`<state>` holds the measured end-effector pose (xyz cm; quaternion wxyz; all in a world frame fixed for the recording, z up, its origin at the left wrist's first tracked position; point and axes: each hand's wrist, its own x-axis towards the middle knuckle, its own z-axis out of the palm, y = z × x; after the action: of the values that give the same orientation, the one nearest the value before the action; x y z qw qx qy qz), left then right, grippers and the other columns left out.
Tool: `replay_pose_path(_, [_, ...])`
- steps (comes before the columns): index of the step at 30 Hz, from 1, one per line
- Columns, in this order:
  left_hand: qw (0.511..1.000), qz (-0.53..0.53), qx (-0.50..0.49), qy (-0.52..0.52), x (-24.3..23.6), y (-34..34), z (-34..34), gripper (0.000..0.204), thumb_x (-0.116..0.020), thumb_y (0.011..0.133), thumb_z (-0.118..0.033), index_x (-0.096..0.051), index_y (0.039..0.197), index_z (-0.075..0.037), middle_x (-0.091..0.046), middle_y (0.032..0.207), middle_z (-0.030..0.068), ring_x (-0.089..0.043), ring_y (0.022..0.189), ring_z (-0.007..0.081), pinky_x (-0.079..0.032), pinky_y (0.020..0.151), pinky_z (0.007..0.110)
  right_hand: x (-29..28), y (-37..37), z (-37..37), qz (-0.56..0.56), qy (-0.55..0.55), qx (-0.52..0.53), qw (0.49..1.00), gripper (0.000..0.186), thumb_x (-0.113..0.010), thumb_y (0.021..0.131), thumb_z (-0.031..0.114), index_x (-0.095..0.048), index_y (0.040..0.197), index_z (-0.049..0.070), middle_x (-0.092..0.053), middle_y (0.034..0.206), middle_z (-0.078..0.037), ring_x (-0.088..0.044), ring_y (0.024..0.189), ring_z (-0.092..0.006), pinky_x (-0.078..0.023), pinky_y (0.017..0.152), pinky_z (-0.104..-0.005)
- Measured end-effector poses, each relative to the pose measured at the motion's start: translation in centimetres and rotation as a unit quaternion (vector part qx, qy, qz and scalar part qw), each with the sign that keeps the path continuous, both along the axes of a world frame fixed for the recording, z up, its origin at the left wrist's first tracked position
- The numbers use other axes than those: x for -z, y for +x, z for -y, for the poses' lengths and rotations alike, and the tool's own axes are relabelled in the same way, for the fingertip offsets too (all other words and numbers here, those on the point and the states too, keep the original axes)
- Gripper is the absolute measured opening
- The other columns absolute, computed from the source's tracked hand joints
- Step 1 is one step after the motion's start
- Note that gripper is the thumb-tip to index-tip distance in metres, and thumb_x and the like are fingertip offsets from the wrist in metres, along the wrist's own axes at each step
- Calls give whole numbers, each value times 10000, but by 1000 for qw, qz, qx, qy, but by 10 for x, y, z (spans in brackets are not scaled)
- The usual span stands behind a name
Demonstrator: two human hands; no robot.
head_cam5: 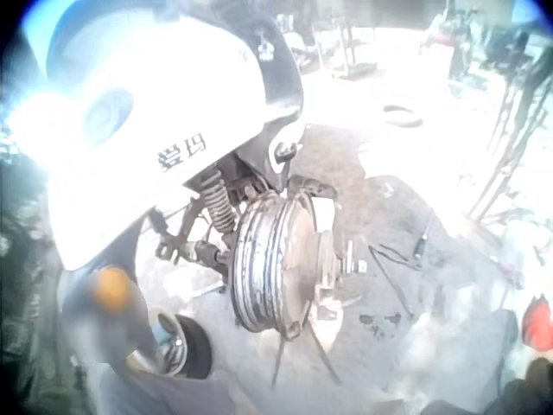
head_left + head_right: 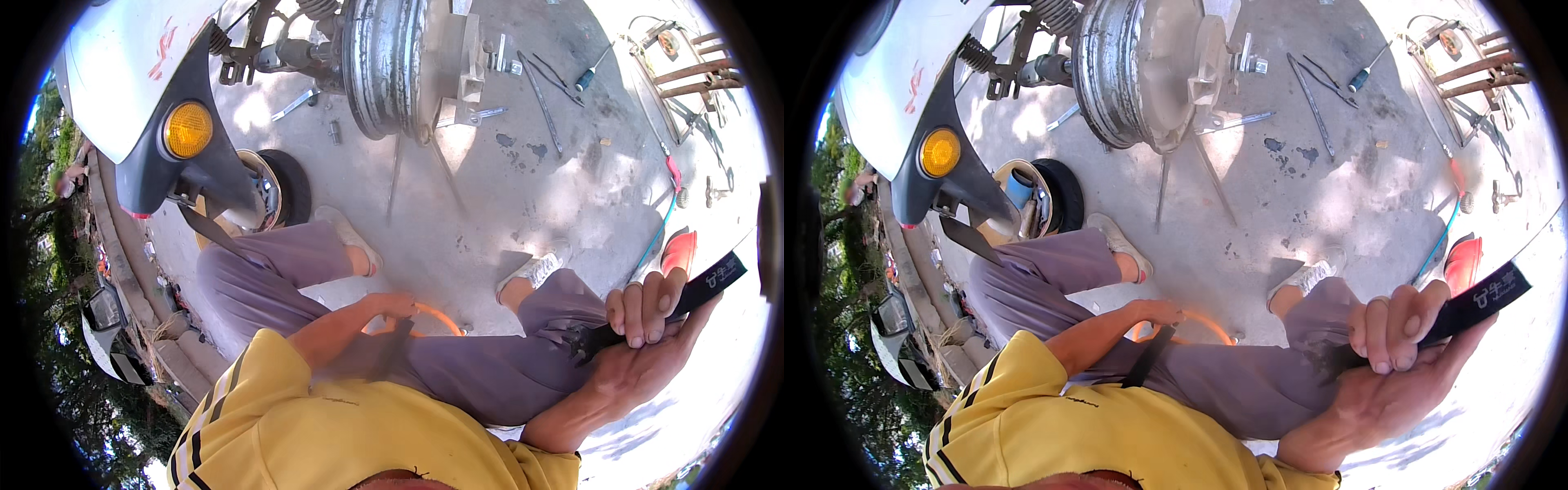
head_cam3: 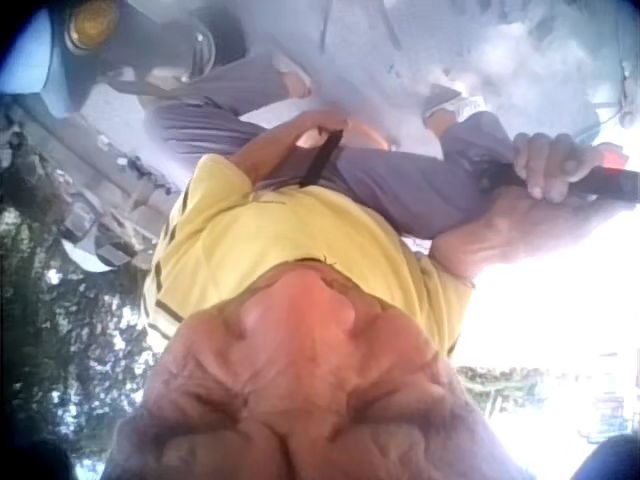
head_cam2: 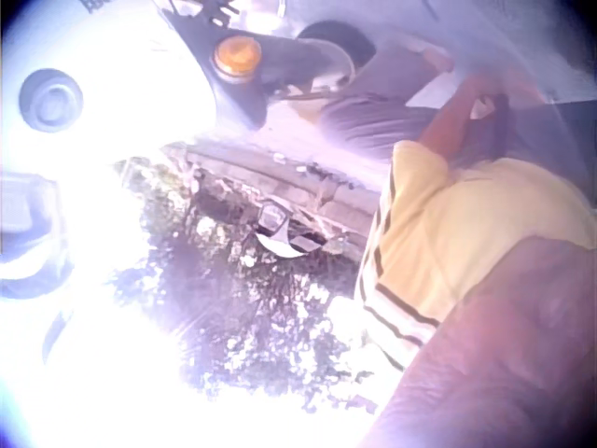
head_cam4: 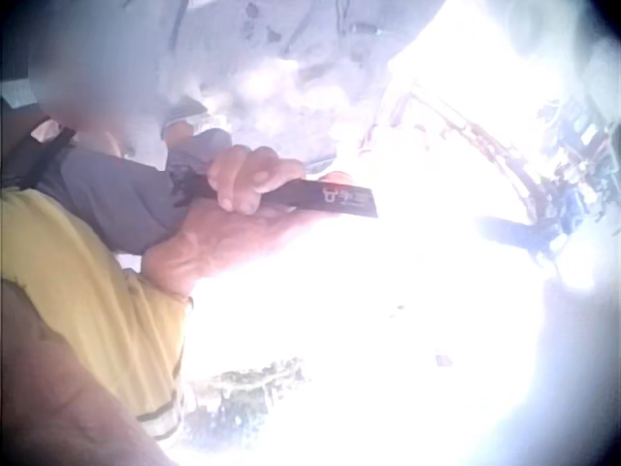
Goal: The person uses a wrench to loosen and remove the rear wheel of a scooter. They repeatedly strike the wheel hub with the wrench to loosen it, then detach the wheel from the axle and set it aside.
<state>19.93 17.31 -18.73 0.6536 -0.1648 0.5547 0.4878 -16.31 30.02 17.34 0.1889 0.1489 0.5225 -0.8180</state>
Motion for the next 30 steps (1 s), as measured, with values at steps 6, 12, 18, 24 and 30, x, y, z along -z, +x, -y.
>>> replay_pose_path(6, [963, -227, 142, 8, 33, 11, 36, 493, -477, 1023, -416, -671, 1198, 2, -700, 1177, 198, -669, 1037, 355, -554, 865, 471, -24, 44, 10, -13, -113, 14, 993, 589, -341, 1130, 534, -475, 791, 72, -293, 568, 39, -253, 457, -84, -283, 478, -264])
replay_pose_path(12, [814, -433, -262, -285, -91, -90, 99, 455, -563, 1035, -291, -563, 1402, -21, -647, 1355, 196, -631, 1228, 356, -487, 1046, 439, -2, 63, 26, -43, -95, -60, 993, 608, -422, 1092, 590, -550, 824, 60, -304, 579, 54, -286, 503, -83, -270, 530, -275])
replay_pose_path(18, [618, -607, -400, -299, -168, -168, 177, 655, -592, 1037, -222, -317, 1567, 50, -480, 1525, 249, -500, 1402, 320, -420, 1138, 396, 37, 112, 21, -27, -29, -129, 991, 560, -463, 1076, 598, -535, 832, 99, -294, 582, 74, -278, 485, -69, -263, 501, -264])
replay_pose_path(24, [629, -610, -400, -271, -189, -173, 188, 705, -588, 1033, -223, -259, 1597, 42, -416, 1582, 239, -431, 1456, 328, -339, 1205, 406, 114, 170, 15, 38, 42, -135, 989, 587, -466, 1064, 620, -535, 826, 88, -298, 571, 69, -296, 479, -89, -273, 501, -270])
replay_pose_path(30, [614, -603, -455, -230, -171, -187, 165, 593, -553, 1024, -224, -393, 1534, 33, -508, 1506, 275, -472, 1424, 399, -362, 1173, 437, 186, 208, -20, 59, 119, -144, 981, 636, -452, 1045, 670, -536, 849, 71, -306, 536, 45, -305, 424, -123, -284, 418, -325])
